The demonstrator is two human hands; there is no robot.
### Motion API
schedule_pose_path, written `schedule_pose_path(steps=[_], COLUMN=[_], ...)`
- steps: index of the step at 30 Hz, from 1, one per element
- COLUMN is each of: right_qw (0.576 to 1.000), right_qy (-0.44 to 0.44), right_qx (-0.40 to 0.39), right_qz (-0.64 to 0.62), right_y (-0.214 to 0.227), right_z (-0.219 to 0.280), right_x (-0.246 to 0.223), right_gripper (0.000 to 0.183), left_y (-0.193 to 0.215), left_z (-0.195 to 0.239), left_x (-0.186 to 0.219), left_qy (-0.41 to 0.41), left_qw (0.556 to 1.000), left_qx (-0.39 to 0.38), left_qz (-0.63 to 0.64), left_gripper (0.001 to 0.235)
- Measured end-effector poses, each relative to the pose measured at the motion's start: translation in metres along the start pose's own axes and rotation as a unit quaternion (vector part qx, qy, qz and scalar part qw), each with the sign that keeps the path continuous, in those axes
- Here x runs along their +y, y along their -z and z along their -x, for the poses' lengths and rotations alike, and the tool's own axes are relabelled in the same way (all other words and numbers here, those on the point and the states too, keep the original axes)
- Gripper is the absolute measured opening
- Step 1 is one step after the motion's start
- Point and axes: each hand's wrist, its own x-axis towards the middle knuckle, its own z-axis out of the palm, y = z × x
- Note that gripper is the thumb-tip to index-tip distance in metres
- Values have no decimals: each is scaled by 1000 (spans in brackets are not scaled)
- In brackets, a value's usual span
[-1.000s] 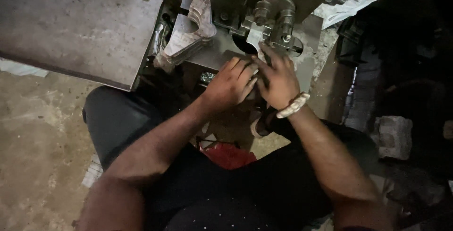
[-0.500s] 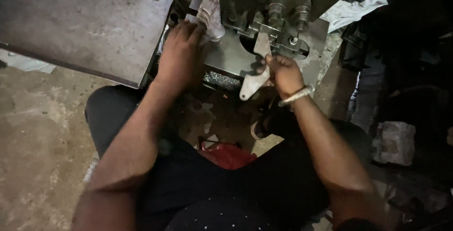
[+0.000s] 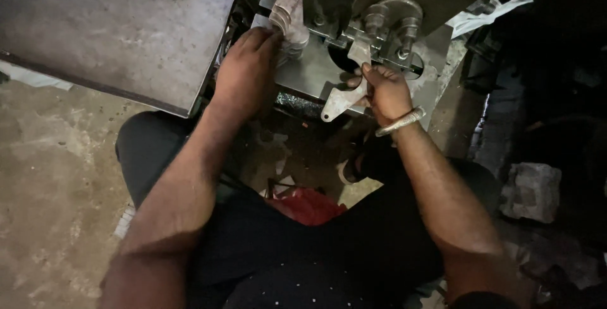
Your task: Manually position metal sheets into a press machine to cut or shape them.
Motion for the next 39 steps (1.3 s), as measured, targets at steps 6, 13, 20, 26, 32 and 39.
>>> schedule_pose_path(steps=[6,13,20,26,32,39], right_qw=[999,997,970,930,866,665], right_qy=[-24,-51,129,142,185,329], right_qx=[-30,-7,89,220,276,404], right_qz=[-39,-49,184,258,374,536], right_y=[-3,15,107,134,130,105], right_z=[6,36,57,24,-14,1], right_x=[-4,-13,-4,-33,-18,-7], right_gripper=[21,16,10,12,19,19], left_y=[37,-5,-81,-82,-88,-85], left_z=[-7,0,9,8,10,7], left_x=[42,64,87,102,100,99], left_qy=[22,-134,-161,-146,-84,-92], left_qw=[995,954,986,989,991,989], left_qx=[-16,-99,-32,-21,-45,-25], left_qz=[96,250,17,7,92,114], left_gripper=[33,36,32,42,44,42])
